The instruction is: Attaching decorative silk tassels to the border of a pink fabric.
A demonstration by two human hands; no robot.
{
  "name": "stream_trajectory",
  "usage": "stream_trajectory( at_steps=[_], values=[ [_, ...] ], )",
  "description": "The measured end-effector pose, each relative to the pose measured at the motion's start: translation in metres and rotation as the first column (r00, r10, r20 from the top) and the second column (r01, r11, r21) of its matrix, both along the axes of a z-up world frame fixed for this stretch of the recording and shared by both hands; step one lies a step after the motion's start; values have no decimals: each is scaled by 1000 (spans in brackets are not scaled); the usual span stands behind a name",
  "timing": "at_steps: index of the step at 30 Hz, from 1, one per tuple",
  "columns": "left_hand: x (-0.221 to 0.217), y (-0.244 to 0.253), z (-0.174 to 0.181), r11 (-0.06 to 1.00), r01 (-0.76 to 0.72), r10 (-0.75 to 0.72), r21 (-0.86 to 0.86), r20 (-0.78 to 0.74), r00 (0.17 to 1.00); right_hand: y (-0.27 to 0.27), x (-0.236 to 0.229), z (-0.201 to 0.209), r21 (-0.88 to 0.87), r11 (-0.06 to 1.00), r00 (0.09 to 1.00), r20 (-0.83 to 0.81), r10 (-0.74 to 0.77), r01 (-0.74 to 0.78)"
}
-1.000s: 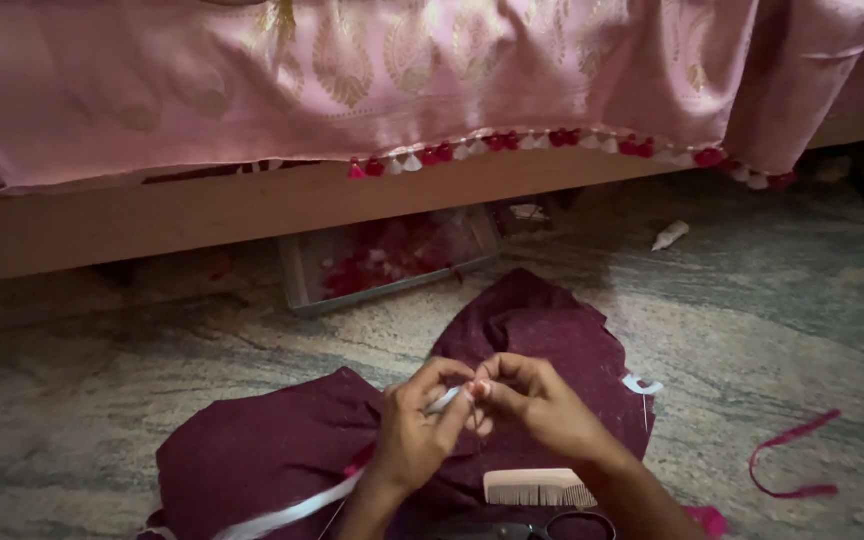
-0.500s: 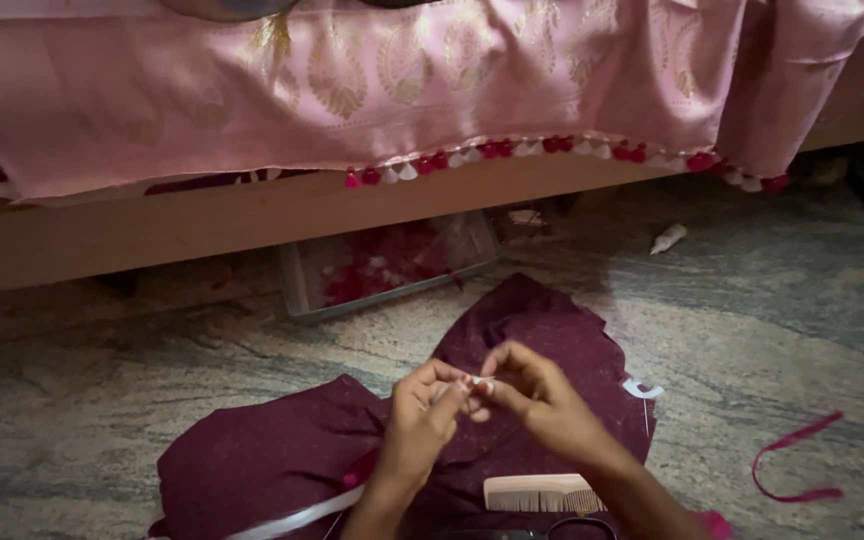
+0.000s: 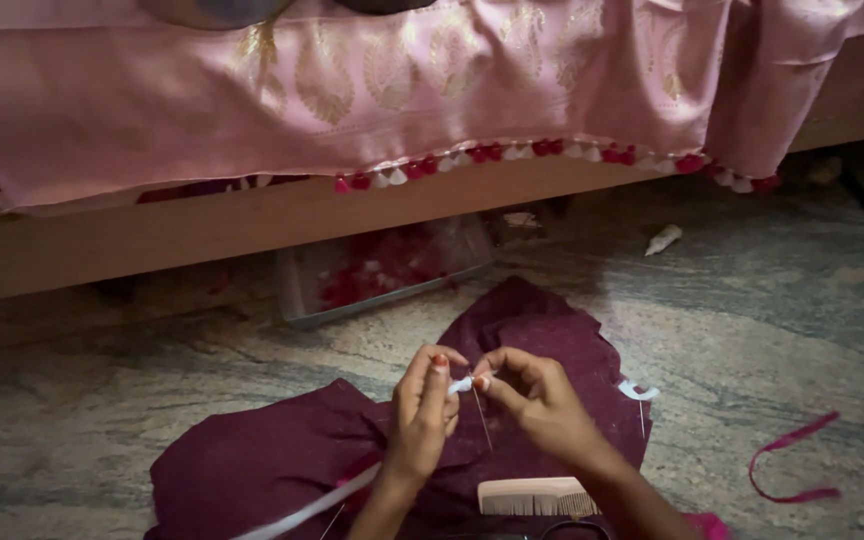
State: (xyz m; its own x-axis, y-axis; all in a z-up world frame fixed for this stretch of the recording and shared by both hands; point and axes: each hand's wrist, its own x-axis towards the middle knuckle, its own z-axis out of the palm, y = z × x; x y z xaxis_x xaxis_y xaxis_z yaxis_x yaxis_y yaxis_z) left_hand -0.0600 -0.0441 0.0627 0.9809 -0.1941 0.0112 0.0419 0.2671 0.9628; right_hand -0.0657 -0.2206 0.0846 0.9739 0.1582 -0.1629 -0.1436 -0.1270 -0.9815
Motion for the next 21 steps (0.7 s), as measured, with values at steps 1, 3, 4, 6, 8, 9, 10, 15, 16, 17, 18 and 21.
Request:
stream_trajectory(
  at_steps=[1, 3, 4, 6, 8, 9, 10, 15, 16, 17, 18, 21],
  values=[
    [0, 0, -1, 1000, 3, -3, 0, 0, 1000, -4, 2, 0, 0, 1000, 1000, 0, -3, 3],
    [0, 0, -3, 956, -38, -18, 291, 189, 982, -11, 6, 1, 165, 980, 988, -92, 123, -106],
    [2, -1, -6, 956, -35, -22, 291, 187, 982, -13, 7, 3, 166, 981, 988, -93, 120, -103],
    [5, -2, -14, 946, -5, -80, 324, 249, 965, -18, 8, 8, 104, 981, 982, -77, 170, -161],
    [8, 1, -13, 950, 90, -171, 300, 253, 952, -19, 8, 9, 133, 972, 970, -119, 210, -194],
    [9, 2, -12, 944, 182, -256, 276, 259, 932, -19, 8, 9, 163, 960, 954, -158, 254, -228],
    [8, 2, -4, 944, 182, -255, 276, 257, 932, -20, 8, 7, 164, 960, 954, -160, 254, -229],
    [10, -3, 3, 879, 274, -391, 391, 259, 883, -31, 14, -27, 132, 965, 970, -62, 236, -227],
    [10, -6, 1, 878, 275, -393, 391, 261, 882, -32, 14, -27, 130, 966, 970, -61, 234, -224],
    [10, -10, -1, 901, 269, -353, 341, 212, 911, -33, 13, -28, 162, 964, 971, -82, 224, -209],
    [10, -13, -3, 920, 261, -315, 292, 158, 936, -34, 12, -28, 195, 962, 971, -106, 215, -192],
    [14, -14, -32, 931, 154, -216, 331, 158, 964, -29, 1, -13, 53, 998, 981, -193, 29, -19]
  ],
)
